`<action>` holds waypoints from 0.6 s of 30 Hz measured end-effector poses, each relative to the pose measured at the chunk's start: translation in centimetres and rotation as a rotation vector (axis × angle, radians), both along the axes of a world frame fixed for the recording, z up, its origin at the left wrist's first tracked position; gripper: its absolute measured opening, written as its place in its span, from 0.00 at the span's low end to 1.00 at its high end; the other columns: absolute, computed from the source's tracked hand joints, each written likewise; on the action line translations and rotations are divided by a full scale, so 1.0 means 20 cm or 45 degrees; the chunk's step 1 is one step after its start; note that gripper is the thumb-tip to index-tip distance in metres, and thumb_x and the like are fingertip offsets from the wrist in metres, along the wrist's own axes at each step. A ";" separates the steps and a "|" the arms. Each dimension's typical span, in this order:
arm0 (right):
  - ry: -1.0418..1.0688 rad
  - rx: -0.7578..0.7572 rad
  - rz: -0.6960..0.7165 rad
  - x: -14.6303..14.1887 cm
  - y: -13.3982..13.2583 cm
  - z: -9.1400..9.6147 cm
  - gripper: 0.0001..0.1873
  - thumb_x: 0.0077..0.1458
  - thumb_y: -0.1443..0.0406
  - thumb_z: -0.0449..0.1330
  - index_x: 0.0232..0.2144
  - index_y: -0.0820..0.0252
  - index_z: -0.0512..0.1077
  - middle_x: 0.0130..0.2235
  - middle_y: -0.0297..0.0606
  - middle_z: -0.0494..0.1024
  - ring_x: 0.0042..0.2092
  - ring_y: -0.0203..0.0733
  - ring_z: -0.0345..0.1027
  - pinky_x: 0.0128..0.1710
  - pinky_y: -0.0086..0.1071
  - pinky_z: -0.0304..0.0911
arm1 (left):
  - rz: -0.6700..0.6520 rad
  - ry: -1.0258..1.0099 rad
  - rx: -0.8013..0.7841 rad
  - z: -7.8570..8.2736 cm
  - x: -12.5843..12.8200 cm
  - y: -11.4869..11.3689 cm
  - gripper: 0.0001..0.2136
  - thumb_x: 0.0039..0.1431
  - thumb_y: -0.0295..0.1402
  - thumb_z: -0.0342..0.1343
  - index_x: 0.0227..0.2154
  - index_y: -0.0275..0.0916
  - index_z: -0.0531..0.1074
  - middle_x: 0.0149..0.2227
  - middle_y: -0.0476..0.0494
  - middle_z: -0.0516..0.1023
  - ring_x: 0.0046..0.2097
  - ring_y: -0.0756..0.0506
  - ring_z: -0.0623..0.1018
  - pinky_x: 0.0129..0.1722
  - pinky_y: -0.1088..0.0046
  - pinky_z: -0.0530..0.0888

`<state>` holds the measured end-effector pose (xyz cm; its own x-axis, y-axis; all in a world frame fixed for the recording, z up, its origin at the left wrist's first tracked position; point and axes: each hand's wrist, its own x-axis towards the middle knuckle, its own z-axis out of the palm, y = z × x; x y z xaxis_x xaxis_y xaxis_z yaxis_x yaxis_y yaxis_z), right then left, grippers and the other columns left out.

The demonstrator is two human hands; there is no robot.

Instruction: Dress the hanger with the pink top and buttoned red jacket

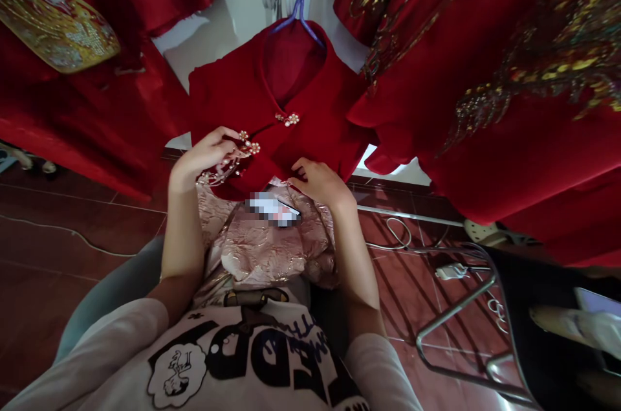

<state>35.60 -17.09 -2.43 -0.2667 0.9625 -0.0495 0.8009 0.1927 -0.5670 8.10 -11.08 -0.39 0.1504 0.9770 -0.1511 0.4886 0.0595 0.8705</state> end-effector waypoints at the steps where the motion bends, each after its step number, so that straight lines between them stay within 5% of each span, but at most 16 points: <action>1: -0.029 -0.024 0.008 -0.01 0.01 -0.01 0.15 0.65 0.62 0.65 0.51 0.60 0.80 0.49 0.47 0.87 0.50 0.50 0.83 0.53 0.40 0.74 | 0.029 -0.028 -0.002 0.02 -0.05 -0.01 0.14 0.69 0.21 0.49 0.52 0.39 0.71 0.29 0.52 0.76 0.22 0.52 0.70 0.24 0.78 0.63; 4: -0.072 -0.092 0.058 -0.02 0.04 -0.04 0.16 0.65 0.61 0.65 0.52 0.62 0.80 0.49 0.48 0.87 0.50 0.49 0.83 0.51 0.38 0.74 | 0.037 -0.011 0.038 0.06 -0.19 -0.05 0.09 0.68 0.27 0.59 0.50 0.39 0.75 0.28 0.51 0.75 0.25 0.50 0.72 0.25 0.77 0.63; 8: -0.101 -0.102 0.076 -0.02 0.06 -0.06 0.17 0.63 0.60 0.66 0.52 0.63 0.80 0.47 0.48 0.87 0.49 0.49 0.83 0.49 0.36 0.74 | 0.006 0.006 0.217 0.03 -0.31 -0.02 0.18 0.54 0.27 0.71 0.47 0.38 0.77 0.33 0.47 0.80 0.36 0.45 0.80 0.36 0.73 0.74; 14: 0.010 -0.075 0.076 -0.04 0.07 -0.07 0.12 0.58 0.65 0.68 0.44 0.60 0.80 0.41 0.43 0.87 0.43 0.45 0.82 0.44 0.34 0.73 | 0.318 0.040 0.779 0.02 -0.24 0.01 0.09 0.65 0.26 0.56 0.45 0.39 0.77 0.49 0.41 0.84 0.48 0.46 0.82 0.54 0.71 0.77; 18: 0.065 -0.068 0.062 -0.08 0.06 -0.07 0.09 0.57 0.63 0.69 0.40 0.59 0.79 0.37 0.40 0.85 0.39 0.43 0.80 0.40 0.33 0.71 | 0.117 0.297 0.652 0.01 -0.21 0.01 0.11 0.65 0.26 0.52 0.41 0.39 0.80 0.44 0.43 0.85 0.46 0.45 0.81 0.52 0.71 0.77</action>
<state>34.01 -15.85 -3.82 -0.3169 0.9446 -0.0856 0.7611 0.1994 -0.6173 3.81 -10.95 -0.21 0.0809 0.9417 0.3265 0.6843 -0.2907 0.6688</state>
